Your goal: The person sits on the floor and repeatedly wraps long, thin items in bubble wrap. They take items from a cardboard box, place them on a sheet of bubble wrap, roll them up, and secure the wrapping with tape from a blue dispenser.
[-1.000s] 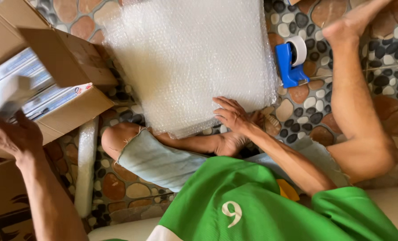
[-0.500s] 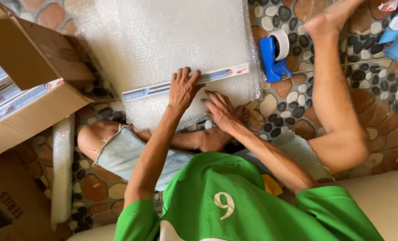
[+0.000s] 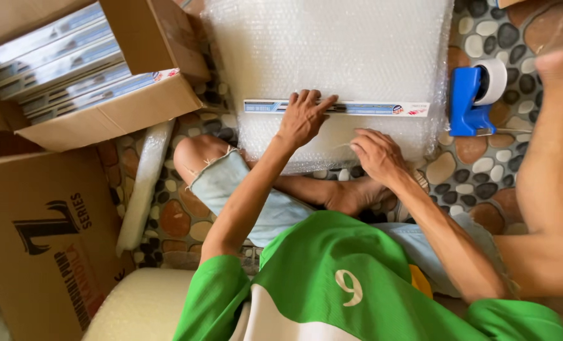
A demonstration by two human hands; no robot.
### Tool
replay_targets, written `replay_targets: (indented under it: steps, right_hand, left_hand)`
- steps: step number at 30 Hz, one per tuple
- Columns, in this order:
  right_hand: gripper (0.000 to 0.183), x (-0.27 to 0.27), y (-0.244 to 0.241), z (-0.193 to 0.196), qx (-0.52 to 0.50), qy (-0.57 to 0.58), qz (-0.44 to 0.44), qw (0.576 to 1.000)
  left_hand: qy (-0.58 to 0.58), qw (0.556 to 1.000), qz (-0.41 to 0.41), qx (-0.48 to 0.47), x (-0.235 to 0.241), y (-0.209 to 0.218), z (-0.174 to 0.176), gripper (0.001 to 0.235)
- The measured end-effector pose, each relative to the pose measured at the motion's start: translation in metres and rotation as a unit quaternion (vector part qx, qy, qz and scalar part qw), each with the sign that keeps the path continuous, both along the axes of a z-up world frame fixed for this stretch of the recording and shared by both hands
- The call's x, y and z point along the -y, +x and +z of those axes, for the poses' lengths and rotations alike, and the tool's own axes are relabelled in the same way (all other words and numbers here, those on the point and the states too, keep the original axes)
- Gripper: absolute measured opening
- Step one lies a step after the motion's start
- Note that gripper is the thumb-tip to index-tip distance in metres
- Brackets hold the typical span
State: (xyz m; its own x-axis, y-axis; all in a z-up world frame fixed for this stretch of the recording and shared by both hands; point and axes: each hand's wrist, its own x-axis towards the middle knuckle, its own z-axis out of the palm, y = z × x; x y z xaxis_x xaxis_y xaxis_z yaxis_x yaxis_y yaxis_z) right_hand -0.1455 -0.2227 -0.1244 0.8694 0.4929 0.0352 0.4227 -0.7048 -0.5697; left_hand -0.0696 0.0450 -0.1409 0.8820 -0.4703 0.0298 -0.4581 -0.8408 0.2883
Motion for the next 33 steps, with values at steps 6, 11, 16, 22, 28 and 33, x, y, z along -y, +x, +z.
replay_targets:
  steps: [6, 11, 16, 22, 28, 33]
  right_hand:
    - [0.026, 0.004, 0.045, 0.041, -0.004, -0.071, 0.000, 0.997]
    - [0.014, -0.001, 0.115, 0.024, 0.086, -0.099, -0.021, 0.991]
    - [0.023, -0.007, 0.094, 0.033, 0.202, -0.042, -0.049, 0.977]
    - [0.053, 0.051, 0.060, 0.013, 0.147, -0.114, -0.058, 0.981]
    - [0.057, 0.073, 0.068, 0.005, 0.116, -0.129, -0.087, 0.981]
    - [0.064, 0.081, 0.063, 0.023, 0.019, -0.121, -0.120, 0.985]
  left_hand:
    - [-0.086, 0.971, 0.068, -0.212, -0.005, 0.019, 0.091, 0.091]
    - [0.059, 0.990, 0.047, -0.122, -0.011, 0.051, -0.081, 0.037]
    - [0.040, 0.987, 0.059, -0.143, -0.014, 0.066, -0.073, 0.023]
    - [-0.026, 0.990, 0.124, -0.066, -0.012, 0.032, 0.029, 0.050]
    - [-0.024, 0.994, 0.099, 0.051, -0.018, -0.022, -0.002, 0.026]
    - [-0.046, 0.995, 0.085, 0.020, -0.016, -0.030, 0.012, 0.073]
